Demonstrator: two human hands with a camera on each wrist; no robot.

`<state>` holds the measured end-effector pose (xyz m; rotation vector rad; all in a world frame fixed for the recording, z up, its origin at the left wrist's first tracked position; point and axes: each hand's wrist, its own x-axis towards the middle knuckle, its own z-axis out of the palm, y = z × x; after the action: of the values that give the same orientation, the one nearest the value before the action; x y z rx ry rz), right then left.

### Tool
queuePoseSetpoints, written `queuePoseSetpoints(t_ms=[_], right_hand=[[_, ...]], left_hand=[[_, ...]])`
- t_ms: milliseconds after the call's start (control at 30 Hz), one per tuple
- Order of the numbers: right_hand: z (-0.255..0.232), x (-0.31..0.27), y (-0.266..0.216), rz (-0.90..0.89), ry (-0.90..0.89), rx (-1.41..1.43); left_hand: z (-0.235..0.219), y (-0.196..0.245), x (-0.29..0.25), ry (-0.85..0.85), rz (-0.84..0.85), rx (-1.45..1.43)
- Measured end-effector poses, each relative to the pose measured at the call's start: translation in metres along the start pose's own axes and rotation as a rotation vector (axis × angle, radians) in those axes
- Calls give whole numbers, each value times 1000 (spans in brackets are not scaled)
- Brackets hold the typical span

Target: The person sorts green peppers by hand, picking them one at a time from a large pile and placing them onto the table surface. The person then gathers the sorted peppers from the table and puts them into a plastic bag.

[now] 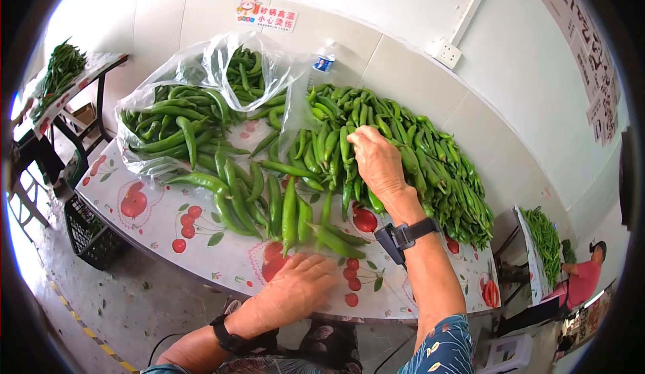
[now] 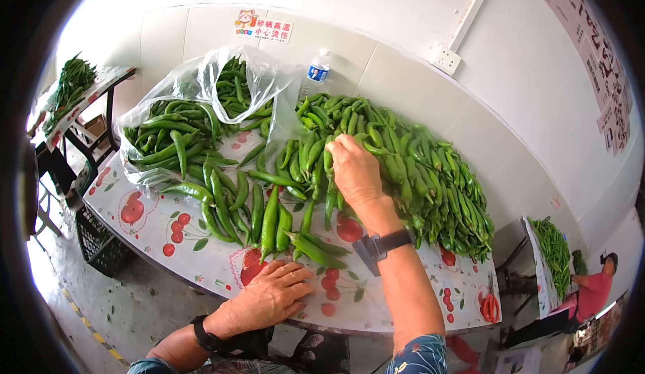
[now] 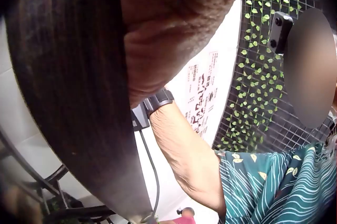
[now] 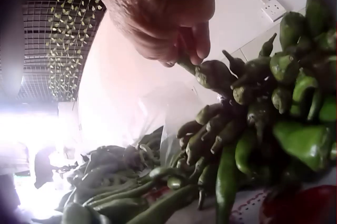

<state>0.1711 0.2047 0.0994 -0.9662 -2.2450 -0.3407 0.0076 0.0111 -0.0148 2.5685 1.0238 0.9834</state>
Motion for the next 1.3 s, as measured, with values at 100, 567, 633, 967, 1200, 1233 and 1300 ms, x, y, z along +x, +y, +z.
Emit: queuePoseSetpoints(t_ms=[100,567,633,967,1200,1233,1300], right_hand=[[4,-5,3,-114,-125,-114],[-38,-23,-24,-80,-12,-28],[-56,-36,-46,89,-227,113],[-49,-114,-70,134,-580,20],[-31,-105,-82,-88,-379,128],[-24,-101,-83,-109,-388,128],[-14,-92,-88,-108,-408,176]], left_hand=[[0,0,-1,1,1,-9],[-4,2,-2,-10,-8,5],[-2,1,-1,-17,-18,11],[-1,2,-1,31,-17,-24],[-7,4,2,-29,-23,-41],[-6,3,2,-37,-28,-35],[-4,3,1,-52,-43,-33]])
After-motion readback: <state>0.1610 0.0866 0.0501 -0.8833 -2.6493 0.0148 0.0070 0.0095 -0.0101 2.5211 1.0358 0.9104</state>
